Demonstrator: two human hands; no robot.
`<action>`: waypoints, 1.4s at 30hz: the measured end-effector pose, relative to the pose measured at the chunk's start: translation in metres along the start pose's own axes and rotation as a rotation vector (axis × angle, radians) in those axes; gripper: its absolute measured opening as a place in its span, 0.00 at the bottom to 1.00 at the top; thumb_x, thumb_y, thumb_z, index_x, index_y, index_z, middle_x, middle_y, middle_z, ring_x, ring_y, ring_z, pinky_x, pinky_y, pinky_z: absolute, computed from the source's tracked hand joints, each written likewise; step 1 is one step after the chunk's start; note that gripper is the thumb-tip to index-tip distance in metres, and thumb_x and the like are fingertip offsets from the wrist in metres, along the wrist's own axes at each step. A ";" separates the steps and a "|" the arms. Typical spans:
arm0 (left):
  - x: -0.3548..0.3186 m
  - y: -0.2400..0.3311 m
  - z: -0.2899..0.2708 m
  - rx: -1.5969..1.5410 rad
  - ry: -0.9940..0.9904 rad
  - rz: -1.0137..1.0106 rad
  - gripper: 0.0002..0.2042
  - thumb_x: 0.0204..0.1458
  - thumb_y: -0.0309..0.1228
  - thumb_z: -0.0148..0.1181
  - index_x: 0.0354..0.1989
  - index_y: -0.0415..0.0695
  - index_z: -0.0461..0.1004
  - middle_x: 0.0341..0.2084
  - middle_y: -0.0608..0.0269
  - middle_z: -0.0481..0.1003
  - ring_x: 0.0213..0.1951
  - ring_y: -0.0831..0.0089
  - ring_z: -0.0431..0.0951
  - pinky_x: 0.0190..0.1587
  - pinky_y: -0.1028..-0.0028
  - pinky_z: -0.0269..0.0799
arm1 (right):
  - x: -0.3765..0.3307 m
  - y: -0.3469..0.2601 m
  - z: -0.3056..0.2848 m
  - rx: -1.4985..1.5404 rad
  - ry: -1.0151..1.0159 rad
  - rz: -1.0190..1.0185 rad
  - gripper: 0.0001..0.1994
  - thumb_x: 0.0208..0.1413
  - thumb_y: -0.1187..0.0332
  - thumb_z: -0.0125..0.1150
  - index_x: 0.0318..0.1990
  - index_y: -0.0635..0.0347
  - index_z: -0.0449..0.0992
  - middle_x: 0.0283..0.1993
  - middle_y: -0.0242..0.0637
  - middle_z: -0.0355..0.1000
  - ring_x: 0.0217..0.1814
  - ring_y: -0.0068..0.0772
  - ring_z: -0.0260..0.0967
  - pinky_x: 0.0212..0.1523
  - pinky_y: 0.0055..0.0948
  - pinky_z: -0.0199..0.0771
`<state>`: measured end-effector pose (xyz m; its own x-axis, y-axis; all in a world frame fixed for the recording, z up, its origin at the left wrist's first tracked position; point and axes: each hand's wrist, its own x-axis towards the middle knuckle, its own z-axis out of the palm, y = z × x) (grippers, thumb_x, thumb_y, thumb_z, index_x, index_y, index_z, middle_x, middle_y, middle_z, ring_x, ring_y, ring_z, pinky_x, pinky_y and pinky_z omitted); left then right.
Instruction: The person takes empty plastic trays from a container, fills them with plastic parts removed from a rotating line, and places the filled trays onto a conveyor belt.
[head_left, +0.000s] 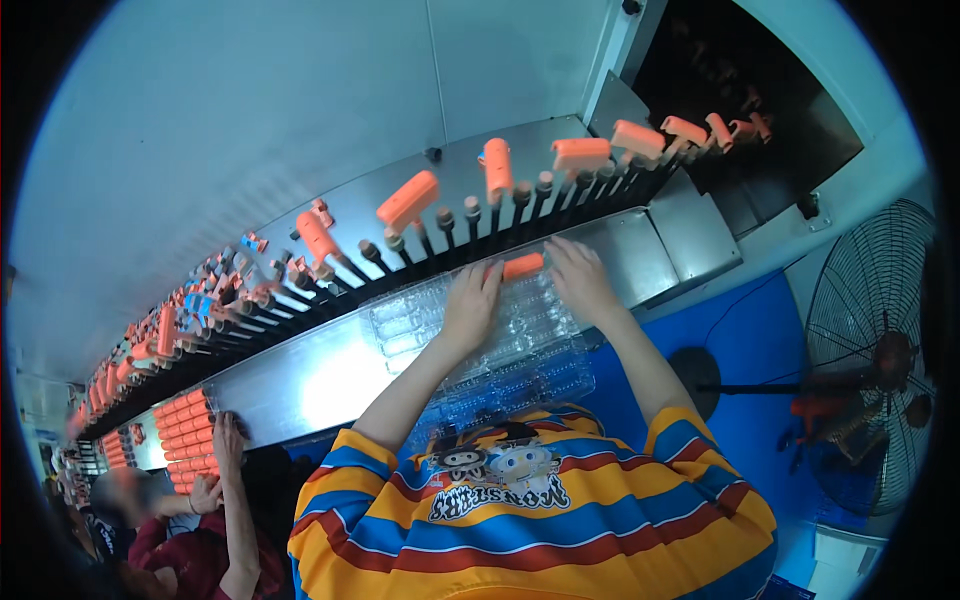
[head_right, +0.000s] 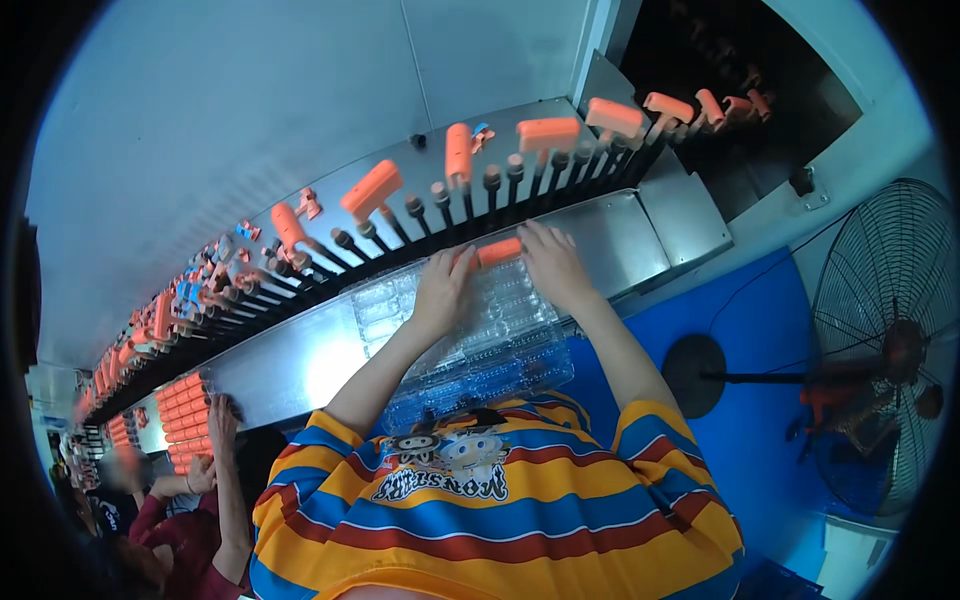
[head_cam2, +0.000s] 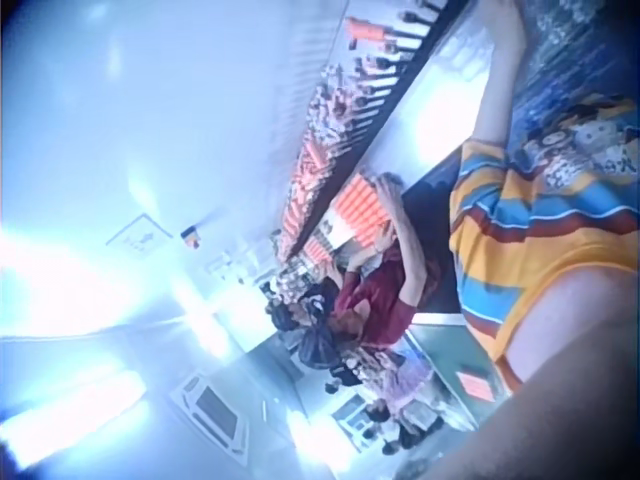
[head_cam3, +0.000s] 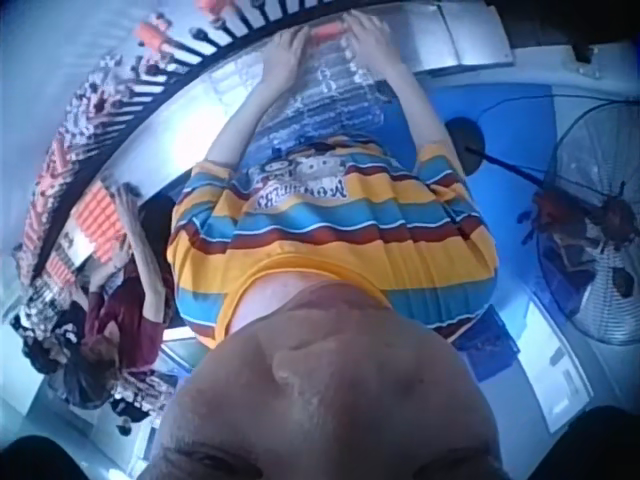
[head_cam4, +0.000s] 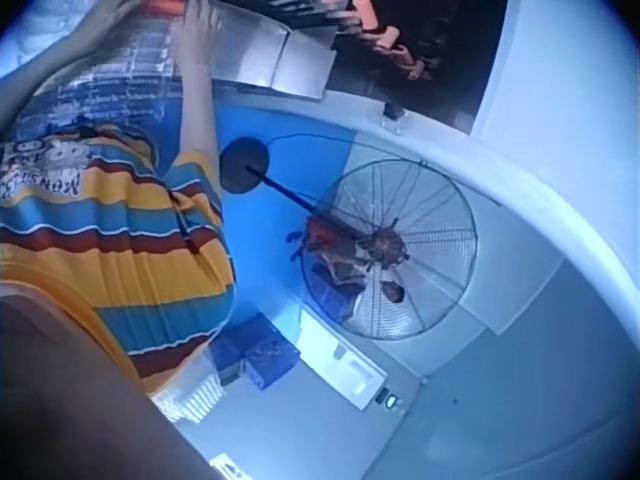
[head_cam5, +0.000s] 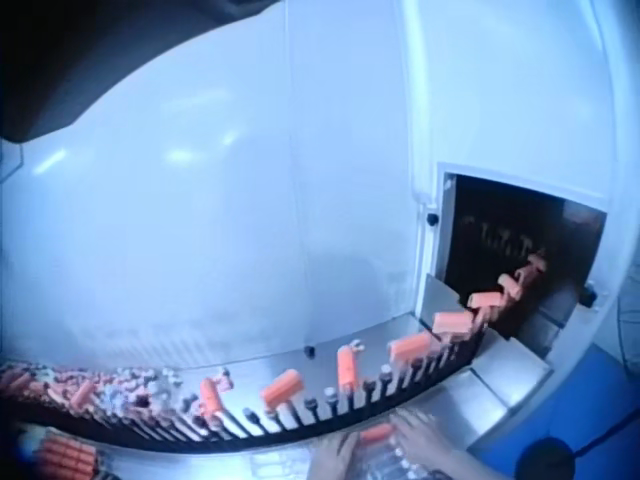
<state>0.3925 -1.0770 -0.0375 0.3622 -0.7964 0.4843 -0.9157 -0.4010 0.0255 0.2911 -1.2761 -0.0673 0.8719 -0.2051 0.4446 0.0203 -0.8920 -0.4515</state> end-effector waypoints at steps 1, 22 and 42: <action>0.018 0.013 -0.009 -0.145 0.034 0.025 0.18 0.47 0.23 0.53 0.49 0.35 0.70 0.44 0.50 0.71 0.48 0.55 0.71 0.49 0.63 0.68 | 0.003 0.011 -0.018 -0.007 0.006 0.004 0.17 0.54 0.70 0.56 0.52 0.60 0.72 0.58 0.44 0.66 0.59 0.46 0.63 0.56 0.45 0.63; 0.231 0.071 -0.030 0.307 -0.286 0.111 0.07 0.43 0.27 0.60 0.30 0.39 0.75 0.32 0.55 0.73 0.39 0.61 0.76 0.39 0.66 0.74 | 0.130 0.120 -0.171 -0.228 -0.144 -0.325 0.14 0.46 0.66 0.64 0.40 0.61 0.73 0.41 0.39 0.70 0.46 0.43 0.67 0.50 0.40 0.67; 0.233 0.217 0.124 -0.282 -0.019 0.034 0.20 0.48 0.26 0.61 0.51 0.34 0.68 0.50 0.45 0.68 0.53 0.48 0.68 0.55 0.60 0.66 | 0.004 0.304 -0.194 0.030 0.223 -0.120 0.11 0.52 0.71 0.58 0.43 0.63 0.74 0.43 0.44 0.72 0.47 0.47 0.68 0.47 0.41 0.67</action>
<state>0.2996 -1.4058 -0.0277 0.3309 -0.8166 0.4729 -0.9388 -0.2339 0.2529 0.2064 -1.6263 -0.0528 0.7328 -0.1856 0.6547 0.1342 -0.9037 -0.4065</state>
